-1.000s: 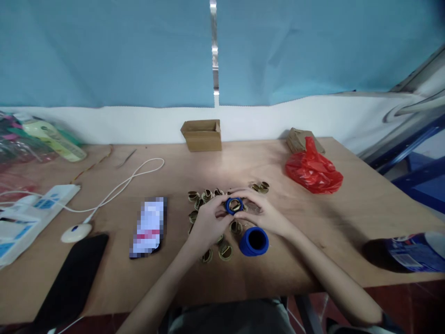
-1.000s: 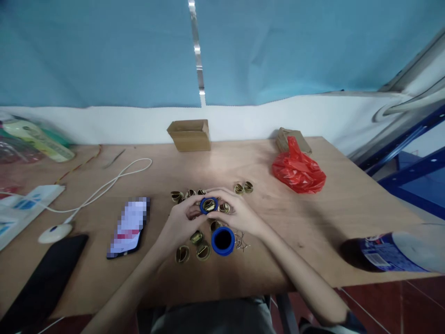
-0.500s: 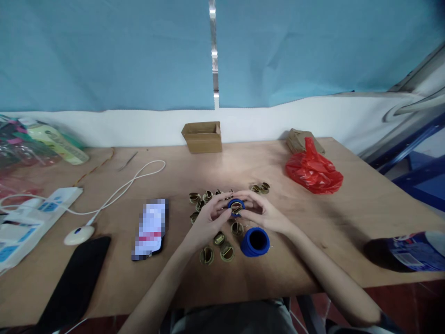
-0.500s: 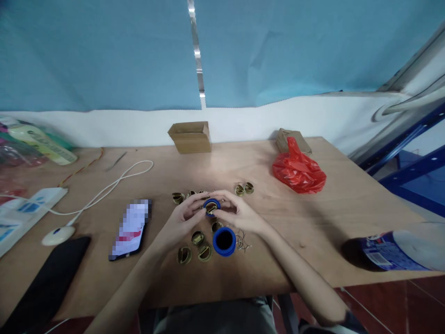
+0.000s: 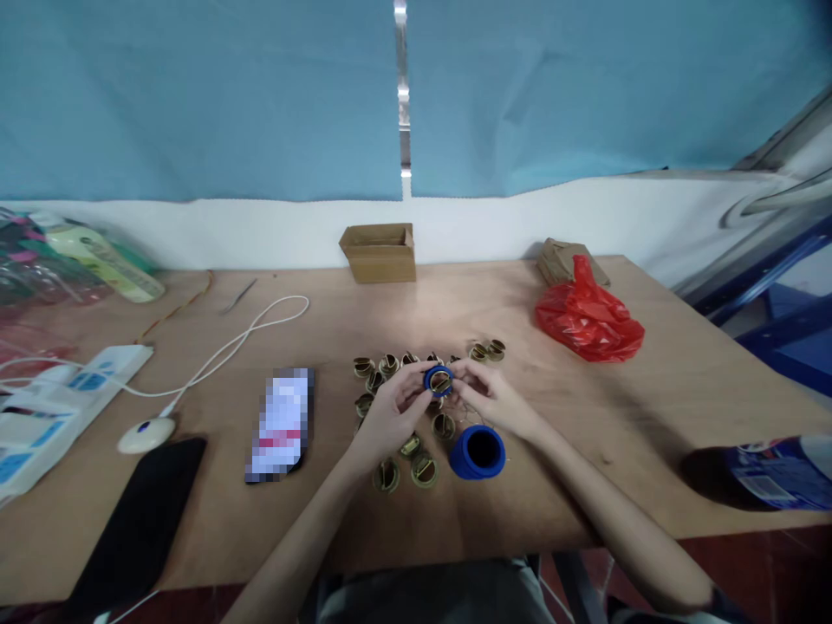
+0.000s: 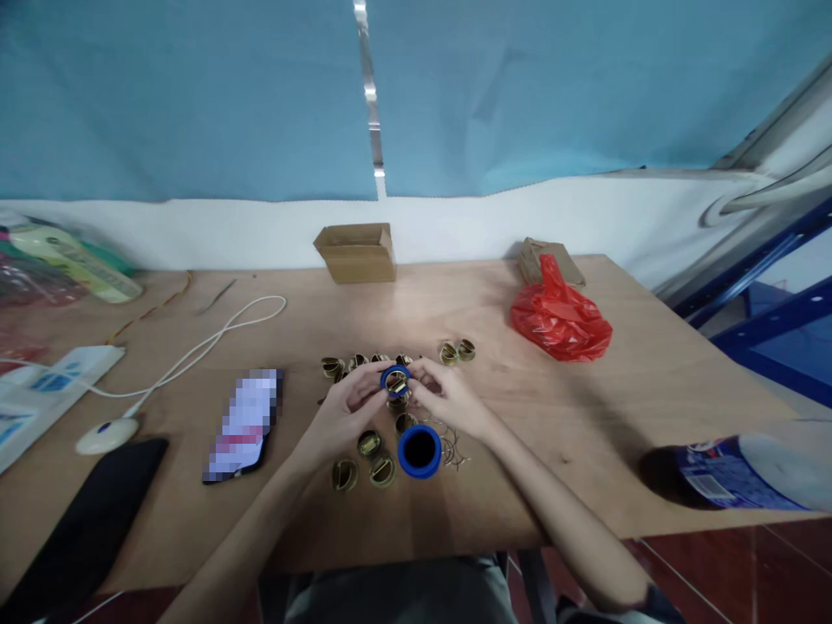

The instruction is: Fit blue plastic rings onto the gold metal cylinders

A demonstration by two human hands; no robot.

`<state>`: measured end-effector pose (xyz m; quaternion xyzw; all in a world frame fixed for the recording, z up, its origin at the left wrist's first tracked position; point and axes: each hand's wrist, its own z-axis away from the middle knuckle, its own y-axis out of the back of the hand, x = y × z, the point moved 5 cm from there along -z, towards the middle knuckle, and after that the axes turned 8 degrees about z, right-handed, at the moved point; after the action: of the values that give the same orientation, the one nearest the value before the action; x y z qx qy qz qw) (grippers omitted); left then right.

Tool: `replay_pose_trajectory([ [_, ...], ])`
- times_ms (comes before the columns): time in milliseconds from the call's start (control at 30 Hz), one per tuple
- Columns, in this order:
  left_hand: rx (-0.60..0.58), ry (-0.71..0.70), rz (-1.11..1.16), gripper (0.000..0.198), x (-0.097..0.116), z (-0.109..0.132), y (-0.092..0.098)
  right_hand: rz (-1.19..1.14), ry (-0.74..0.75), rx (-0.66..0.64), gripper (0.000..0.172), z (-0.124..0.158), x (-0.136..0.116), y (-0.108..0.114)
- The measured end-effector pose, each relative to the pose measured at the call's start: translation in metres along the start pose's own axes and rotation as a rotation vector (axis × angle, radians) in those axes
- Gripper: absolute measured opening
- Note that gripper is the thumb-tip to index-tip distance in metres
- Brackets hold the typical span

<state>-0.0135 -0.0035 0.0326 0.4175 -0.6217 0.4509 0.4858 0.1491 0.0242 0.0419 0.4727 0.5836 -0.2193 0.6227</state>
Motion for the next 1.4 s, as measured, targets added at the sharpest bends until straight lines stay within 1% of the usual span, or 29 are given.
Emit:
replay_pose_trajectory([
  [167,0.018,-0.003,-0.034,0.036,0.0007,-0.0007,-0.0002,0.053,0.015,0.029,0.018,0.0008,0.0049,0.0037],
  [367,0.032,0.000,-0.047,0.037,0.0045,0.0008,-0.0028,-0.029,-0.023,0.011,0.018,0.0014,0.0083,0.0025],
  [533,0.067,0.026,-0.054,0.037,0.0037,0.0019,0.0005,-0.069,-0.051,0.020,0.020,0.0021,0.0070,0.0004],
  [733,0.003,0.069,0.006,0.044,-0.0004,0.0014,0.0003,-0.074,-0.015,0.007,0.027,0.0010,0.0065,0.0029],
  [800,-0.026,0.091,0.035,0.040,-0.0001,0.0014,-0.0021,-0.056,-0.023,0.010,0.029,0.0015,0.0068,0.0046],
  [867,-0.022,0.106,0.031,0.033,0.0011,0.0015,-0.0030,-0.041,-0.035,-0.010,0.030,0.0023,0.0066,0.0045],
  [967,0.041,0.109,-0.018,0.028,0.0025,0.0020,-0.0002,-0.044,-0.050,-0.047,0.032,0.0037,0.0061,0.0022],
  [1067,0.079,0.075,-0.066,0.025,0.0033,0.0019,0.0029,-0.074,-0.057,-0.045,0.033,0.0037,0.0061,0.0004],
  [1167,0.072,0.041,-0.098,0.025,0.0042,0.0008,0.0034,-0.075,-0.062,-0.025,0.032,0.0024,0.0062,0.0000],
  [1233,0.066,0.043,-0.101,0.027,0.0043,0.0000,0.0027,-0.049,-0.059,0.001,0.030,0.0016,0.0060,0.0003],
  [1400,0.047,0.136,-0.103,0.031,-0.0002,-0.0004,0.0008,0.033,0.017,0.016,0.023,0.0012,0.0026,-0.0027],
])
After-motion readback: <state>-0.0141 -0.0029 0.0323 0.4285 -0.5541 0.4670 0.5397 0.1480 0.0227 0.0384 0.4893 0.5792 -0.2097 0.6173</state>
